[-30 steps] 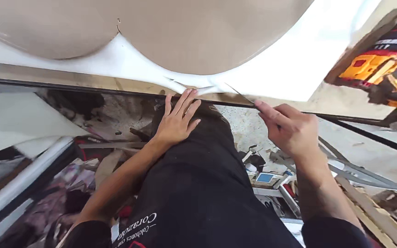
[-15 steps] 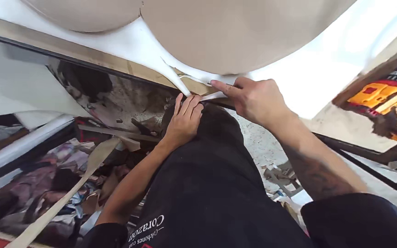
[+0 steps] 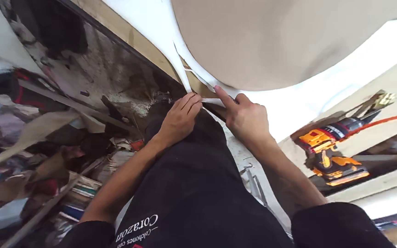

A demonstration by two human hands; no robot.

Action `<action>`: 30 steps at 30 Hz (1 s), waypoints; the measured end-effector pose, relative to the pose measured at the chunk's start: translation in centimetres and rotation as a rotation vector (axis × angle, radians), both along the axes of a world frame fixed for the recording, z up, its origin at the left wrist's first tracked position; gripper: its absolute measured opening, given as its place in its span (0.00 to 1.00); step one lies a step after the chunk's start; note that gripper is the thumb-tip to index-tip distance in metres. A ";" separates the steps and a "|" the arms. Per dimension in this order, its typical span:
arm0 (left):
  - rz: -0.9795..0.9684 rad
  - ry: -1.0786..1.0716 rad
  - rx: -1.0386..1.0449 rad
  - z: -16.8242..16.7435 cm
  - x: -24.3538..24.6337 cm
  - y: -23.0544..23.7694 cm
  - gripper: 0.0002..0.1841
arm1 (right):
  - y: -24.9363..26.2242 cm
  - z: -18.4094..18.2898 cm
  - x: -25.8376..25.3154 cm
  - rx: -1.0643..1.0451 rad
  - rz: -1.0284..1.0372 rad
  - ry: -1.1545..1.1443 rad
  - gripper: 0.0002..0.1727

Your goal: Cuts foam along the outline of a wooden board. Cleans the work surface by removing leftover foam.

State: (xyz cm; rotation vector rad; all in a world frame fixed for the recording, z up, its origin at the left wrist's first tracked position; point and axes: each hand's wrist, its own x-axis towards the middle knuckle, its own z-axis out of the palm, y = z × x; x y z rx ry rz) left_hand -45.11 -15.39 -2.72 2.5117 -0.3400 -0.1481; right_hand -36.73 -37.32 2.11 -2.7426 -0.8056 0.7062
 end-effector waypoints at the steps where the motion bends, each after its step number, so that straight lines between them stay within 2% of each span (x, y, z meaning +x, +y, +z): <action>1: 0.012 -0.004 -0.004 -0.1 0.1 -0.2 0.12 | -0.4 -0.2 0.0 -0.004 0.005 -0.005 0.37; 5: 0.049 -0.043 -0.023 -0.3 0.4 -0.3 0.13 | -3.3 -0.1 0.0 0.031 0.034 -0.055 0.36; 9: 0.104 -0.045 -0.053 -0.2 0.5 -1.3 0.12 | -2.9 -1.3 0.6 0.060 0.090 -0.066 0.37; 14: 0.181 -0.067 -0.048 0.3 1.1 -1.5 0.11 | -5.8 -1.3 0.9 0.101 0.106 -0.018 0.32; 20: 0.282 -0.136 0.016 0.3 2.1 -2.5 0.14 | -6.8 -1.4 0.7 0.048 0.142 -0.088 0.34; 25: 0.253 -0.068 0.022 0.5 2.5 -3.0 0.24 | -7.9 -1.3 1.2 0.029 0.180 -0.101 0.34; 30: 0.185 -0.097 0.068 0.2 2.7 -2.4 0.24 | -10.8 0.9 1.5 -0.033 0.200 -0.055 0.34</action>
